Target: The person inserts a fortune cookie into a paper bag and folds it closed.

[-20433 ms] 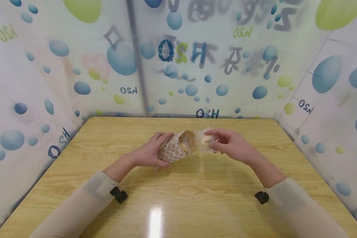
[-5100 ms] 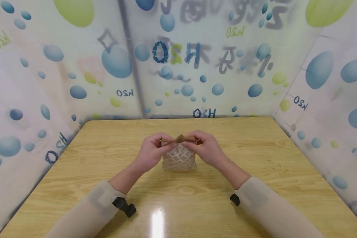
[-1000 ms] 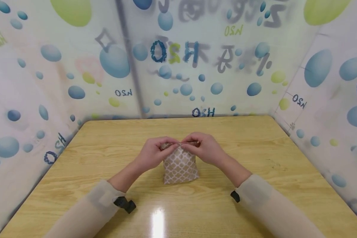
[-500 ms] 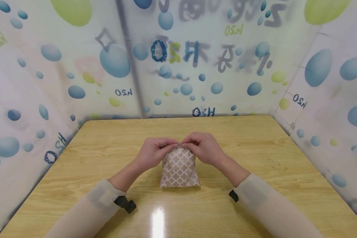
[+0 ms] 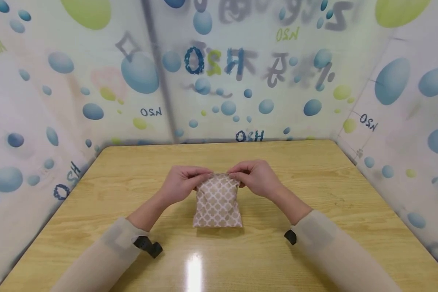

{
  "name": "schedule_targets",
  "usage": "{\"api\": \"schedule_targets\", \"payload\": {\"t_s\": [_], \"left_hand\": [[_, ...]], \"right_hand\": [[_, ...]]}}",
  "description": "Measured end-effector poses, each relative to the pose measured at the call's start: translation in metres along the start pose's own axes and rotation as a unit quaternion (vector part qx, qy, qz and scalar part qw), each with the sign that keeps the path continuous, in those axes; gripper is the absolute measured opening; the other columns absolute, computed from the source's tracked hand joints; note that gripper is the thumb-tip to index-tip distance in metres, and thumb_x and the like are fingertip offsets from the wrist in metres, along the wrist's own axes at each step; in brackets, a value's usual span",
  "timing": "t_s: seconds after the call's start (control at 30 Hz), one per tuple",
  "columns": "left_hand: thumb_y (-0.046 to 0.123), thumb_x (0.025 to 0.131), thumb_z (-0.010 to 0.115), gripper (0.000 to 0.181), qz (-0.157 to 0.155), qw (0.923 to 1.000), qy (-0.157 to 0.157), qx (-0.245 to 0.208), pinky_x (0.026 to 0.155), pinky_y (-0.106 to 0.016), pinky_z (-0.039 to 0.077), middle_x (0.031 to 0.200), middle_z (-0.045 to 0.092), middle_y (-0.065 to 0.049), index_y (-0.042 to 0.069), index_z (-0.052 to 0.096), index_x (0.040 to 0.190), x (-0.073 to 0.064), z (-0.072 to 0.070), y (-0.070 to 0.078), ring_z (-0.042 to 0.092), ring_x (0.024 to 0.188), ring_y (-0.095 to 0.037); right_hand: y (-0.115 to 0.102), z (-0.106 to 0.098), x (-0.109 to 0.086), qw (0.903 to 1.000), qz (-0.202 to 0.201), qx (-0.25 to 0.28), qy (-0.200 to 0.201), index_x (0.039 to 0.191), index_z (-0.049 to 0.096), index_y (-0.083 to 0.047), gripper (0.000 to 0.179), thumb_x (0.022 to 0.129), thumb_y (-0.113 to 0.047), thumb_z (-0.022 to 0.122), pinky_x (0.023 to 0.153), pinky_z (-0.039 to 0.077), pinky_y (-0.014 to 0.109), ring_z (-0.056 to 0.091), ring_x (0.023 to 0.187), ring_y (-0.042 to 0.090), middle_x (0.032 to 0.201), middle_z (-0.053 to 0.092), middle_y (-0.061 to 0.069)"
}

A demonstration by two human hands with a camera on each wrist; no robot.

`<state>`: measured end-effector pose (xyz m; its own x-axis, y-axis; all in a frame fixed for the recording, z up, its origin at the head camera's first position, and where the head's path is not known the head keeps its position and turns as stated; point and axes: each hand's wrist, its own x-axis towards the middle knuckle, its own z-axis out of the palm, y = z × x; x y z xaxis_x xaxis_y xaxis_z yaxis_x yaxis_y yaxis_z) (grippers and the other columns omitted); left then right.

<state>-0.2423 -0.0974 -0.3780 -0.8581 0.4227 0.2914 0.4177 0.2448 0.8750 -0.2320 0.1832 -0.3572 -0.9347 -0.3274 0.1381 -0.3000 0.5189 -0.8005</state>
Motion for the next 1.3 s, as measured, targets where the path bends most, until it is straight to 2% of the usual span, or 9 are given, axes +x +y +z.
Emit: {"api": "schedule_targets", "payload": {"t_s": [0.1, 0.2, 0.37, 0.5, 0.63, 0.77, 0.9, 1.13, 1.3], "left_hand": [[0.017, 0.107, 0.073, 0.021, -0.048, 0.9985, -0.011, -0.025, 0.071, -0.034, 0.066, 0.111, 0.084, -0.011, 0.009, 0.084, 0.123, 0.000, -0.003, -0.001, 0.075, 0.080, -0.012], [0.018, 0.106, 0.073, 0.022, -0.072, 0.9964, -0.010, -0.043, 0.074, -0.038, 0.068, 0.112, 0.084, -0.012, 0.009, 0.083, 0.124, 0.001, -0.006, -0.002, 0.077, 0.086, -0.014], [0.014, 0.106, 0.073, 0.021, -0.070, 0.9966, -0.001, -0.044, 0.075, -0.038, 0.068, 0.116, 0.083, -0.014, 0.007, 0.084, 0.123, 0.002, -0.008, -0.005, 0.077, 0.087, -0.014], [0.013, 0.107, 0.072, 0.021, -0.068, 0.9966, -0.004, -0.047, 0.077, -0.041, 0.068, 0.117, 0.083, -0.015, 0.004, 0.083, 0.123, 0.002, -0.008, -0.009, 0.079, 0.088, -0.015], [0.015, 0.106, 0.074, 0.023, -0.093, 0.9930, -0.002, -0.073, 0.077, -0.041, 0.068, 0.115, 0.083, -0.014, 0.004, 0.083, 0.124, 0.003, -0.009, -0.012, 0.081, 0.088, -0.015], [0.012, 0.104, 0.076, 0.023, -0.120, 0.9879, 0.013, -0.097, 0.077, -0.040, 0.068, 0.112, 0.083, -0.013, 0.003, 0.082, 0.124, 0.005, -0.012, -0.016, 0.081, 0.087, -0.016], [0.009, 0.104, 0.075, 0.022, -0.133, 0.9862, 0.015, -0.097, 0.077, -0.039, 0.068, 0.113, 0.083, -0.014, 0.002, 0.082, 0.124, 0.008, -0.013, -0.018, 0.080, 0.085, -0.015], [0.008, 0.105, 0.073, 0.022, -0.147, 0.9844, 0.016, -0.096, 0.077, -0.034, 0.068, 0.116, 0.083, -0.017, 0.002, 0.083, 0.124, 0.015, -0.010, -0.022, 0.080, 0.079, -0.015], [0.007, 0.105, 0.072, 0.021, -0.163, 0.9814, 0.013, -0.100, 0.077, -0.033, 0.067, 0.116, 0.083, -0.016, 0.002, 0.083, 0.122, 0.017, -0.009, -0.025, 0.080, 0.079, -0.015]], "right_hand": [[0.000, 0.000, 0.000, 1.0000, -0.005, -0.006, 0.005, 0.114, 0.086, -0.009, 0.016, 0.105, -0.012, 0.074, 0.081, 0.067, 0.048, 0.075, 0.083, 0.016, 0.111, 0.084, 0.011], [-0.001, -0.002, 0.000, 1.0000, 0.002, 0.005, 0.000, 0.117, 0.085, -0.008, 0.017, 0.106, -0.014, 0.073, 0.083, 0.067, 0.047, 0.076, 0.085, 0.016, 0.112, 0.084, 0.012], [0.007, -0.006, 0.003, 0.9972, 0.038, 0.055, -0.032, 0.124, 0.081, -0.004, 0.024, 0.107, -0.018, 0.073, 0.085, 0.068, 0.041, 0.077, 0.085, 0.016, 0.106, 0.082, 0.011], [0.012, -0.008, 0.005, 0.9967, 0.045, 0.057, -0.037, 0.120, 0.082, -0.003, 0.021, 0.106, -0.016, 0.074, 0.083, 0.068, 0.041, 0.076, 0.081, 0.017, 0.097, 0.081, 0.007], [0.012, -0.010, 0.006, 0.9973, 0.042, 0.049, -0.036, 0.120, 0.082, -0.003, 0.020, 0.107, -0.016, 0.073, 0.086, 0.067, 0.046, 0.076, 0.082, 0.017, 0.098, 0.081, 0.007], [0.013, -0.013, 0.008, 0.9946, 0.064, 0.065, -0.049, 0.127, 0.079, -0.002, 0.025, 0.108, -0.016, 0.071, 0.091, 0.066, 0.049, 0.076, 0.084, 0.017, 0.101, 0.080, 0.009], [0.018, -0.014, 0.011, 0.9908, 0.090, 0.082, -0.058, 0.131, 0.076, 0.000, 0.028, 0.108, -0.017, 0.071, 0.094, 0.066, 0.049, 0.076, 0.086, 0.017, 0.102, 0.080, 0.010], [0.022, -0.015, 0.018, 0.9909, 0.101, 0.070, -0.055, 0.122, 0.079, 0.000, 0.021, 0.107, -0.012, 0.071, 0.095, 0.065, 0.053, 0.077, 0.085, 0.016, 0.102, 0.080, 0.010], [0.024, -0.013, 0.024, 0.9880, 0.118, 0.071, -0.070, 0.121, 0.078, 0.002, 0.020, 0.107, -0.009, 0.069, 0.093, 0.066, 0.051, 0.077, 0.083, 0.015, 0.102, 0.080, 0.013]]}}
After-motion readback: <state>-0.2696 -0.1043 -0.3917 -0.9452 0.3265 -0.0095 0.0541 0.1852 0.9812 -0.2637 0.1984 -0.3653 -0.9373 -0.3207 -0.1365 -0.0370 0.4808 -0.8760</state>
